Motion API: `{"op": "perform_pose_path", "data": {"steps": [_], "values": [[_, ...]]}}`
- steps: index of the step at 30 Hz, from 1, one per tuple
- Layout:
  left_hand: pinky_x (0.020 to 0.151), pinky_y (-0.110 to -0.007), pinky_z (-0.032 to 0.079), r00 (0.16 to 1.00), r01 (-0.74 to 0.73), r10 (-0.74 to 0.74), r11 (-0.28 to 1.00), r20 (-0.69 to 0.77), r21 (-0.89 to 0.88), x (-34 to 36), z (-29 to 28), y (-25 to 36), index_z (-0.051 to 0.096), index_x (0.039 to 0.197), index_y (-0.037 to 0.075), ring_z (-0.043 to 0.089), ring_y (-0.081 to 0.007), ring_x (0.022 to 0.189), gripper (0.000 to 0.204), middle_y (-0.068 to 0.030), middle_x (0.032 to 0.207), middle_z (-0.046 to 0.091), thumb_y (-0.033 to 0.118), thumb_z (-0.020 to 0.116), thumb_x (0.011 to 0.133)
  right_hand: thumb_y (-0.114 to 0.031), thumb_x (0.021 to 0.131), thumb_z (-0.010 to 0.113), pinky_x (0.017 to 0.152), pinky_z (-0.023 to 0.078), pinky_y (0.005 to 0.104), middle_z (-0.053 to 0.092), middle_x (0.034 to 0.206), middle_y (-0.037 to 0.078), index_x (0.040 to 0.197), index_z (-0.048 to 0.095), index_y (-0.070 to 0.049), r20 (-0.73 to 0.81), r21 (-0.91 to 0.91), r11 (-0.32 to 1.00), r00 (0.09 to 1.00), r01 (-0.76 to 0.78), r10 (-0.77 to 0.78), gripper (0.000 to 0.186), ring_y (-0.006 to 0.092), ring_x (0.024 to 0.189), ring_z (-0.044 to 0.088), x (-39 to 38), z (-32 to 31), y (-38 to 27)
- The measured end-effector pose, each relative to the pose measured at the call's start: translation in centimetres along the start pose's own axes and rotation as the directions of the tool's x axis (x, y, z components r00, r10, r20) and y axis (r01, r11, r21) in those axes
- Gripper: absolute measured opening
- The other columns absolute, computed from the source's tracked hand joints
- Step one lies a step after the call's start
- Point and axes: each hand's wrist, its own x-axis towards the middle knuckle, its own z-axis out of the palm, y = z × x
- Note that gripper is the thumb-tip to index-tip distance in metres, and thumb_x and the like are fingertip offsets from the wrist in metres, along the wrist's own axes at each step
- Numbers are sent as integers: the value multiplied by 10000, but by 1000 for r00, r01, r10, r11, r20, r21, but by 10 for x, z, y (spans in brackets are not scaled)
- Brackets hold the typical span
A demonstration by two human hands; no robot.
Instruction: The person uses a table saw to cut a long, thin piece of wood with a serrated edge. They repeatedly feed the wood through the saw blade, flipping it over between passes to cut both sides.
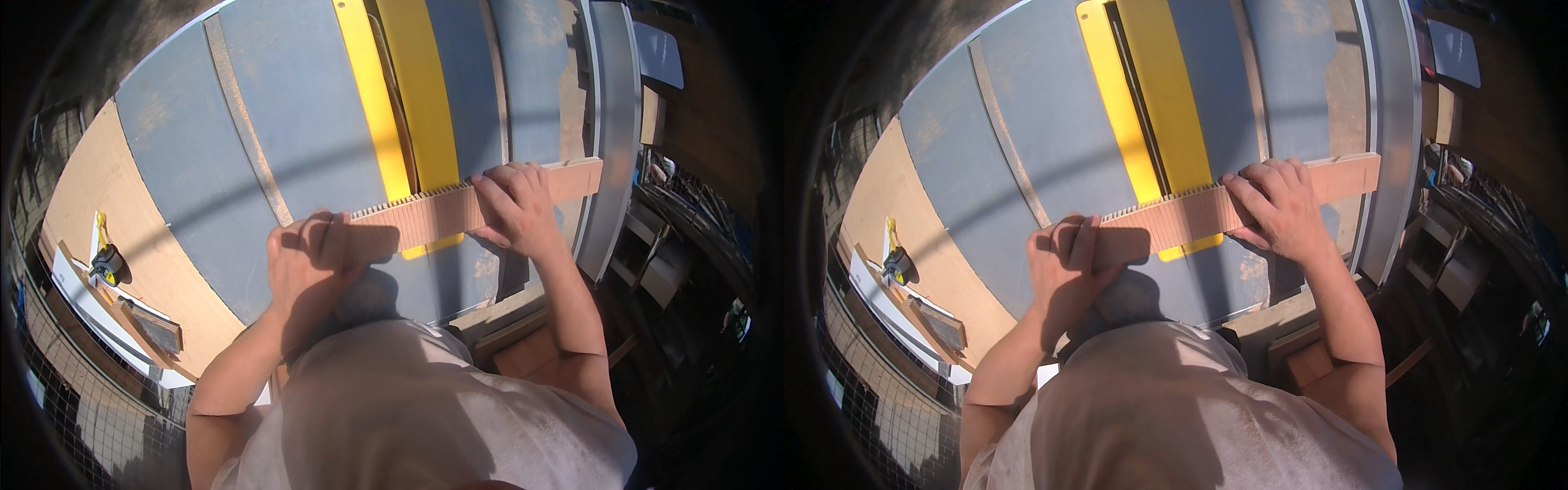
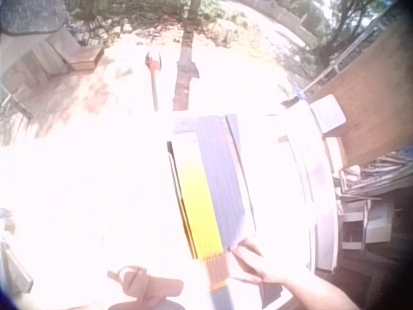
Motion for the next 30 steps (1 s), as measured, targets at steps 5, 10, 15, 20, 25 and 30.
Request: {"op": "perform_pose_path", "data": {"steps": [5,10,15,20,25,30], "values": [[992,-476,407,994,60,-61,998,90,23,3,-9,7,612,1328,79,570,-282,1128,790,-59,1262,626,279,928,632,-612,901,642,971,418,521,573,1162,97,1332,616,-133,-18,-12,1000,1000,-7,7,645,313,1067,566,-3,1,-2],[986,-497,416,992,66,-67,998,111,9,4,-11,6,613,1335,92,566,-286,1132,788,-57,1274,618,279,927,637,-627,896,631,958,422,504,573,1152,98,1322,624,-122,2,8,1000,1000,-12,12,661,307,1049,564,0,0,0],[967,-506,439,996,40,-41,999,79,11,5,-8,3,612,1338,89,574,-299,1125,802,-61,1272,613,285,934,631,-629,884,638,948,423,494,575,1143,98,1314,632,-112,16,13,1000,1000,-14,14,673,304,1035,565,1,-1,1],[962,-505,443,998,32,-34,999,59,30,3,-6,3,613,1330,88,578,-301,1116,804,-72,1263,614,293,940,624,-635,871,647,950,424,495,574,1146,96,1315,636,-111,17,2,1000,1000,-20,20,686,303,1035,566,0,-1,0],[942,-499,450,999,18,-20,999,46,32,3,-5,2,613,1324,84,585,-297,1104,804,-72,1255,618,297,943,622,-636,868,652,950,424,496,574,1151,95,1318,637,-114,22,5,1000,1000,-22,22,689,301,1039,568,-1,0,0],[930,-492,452,999,16,-18,999,50,40,2,-3,1,615,1325,79,589,-289,1097,807,-73,1244,624,295,945,620,-639,873,652,945,425,487,571,1145,96,1320,641,-121,14,7,1000,1000,-17,17,684,297,1031,567,1,-1,0]]}}
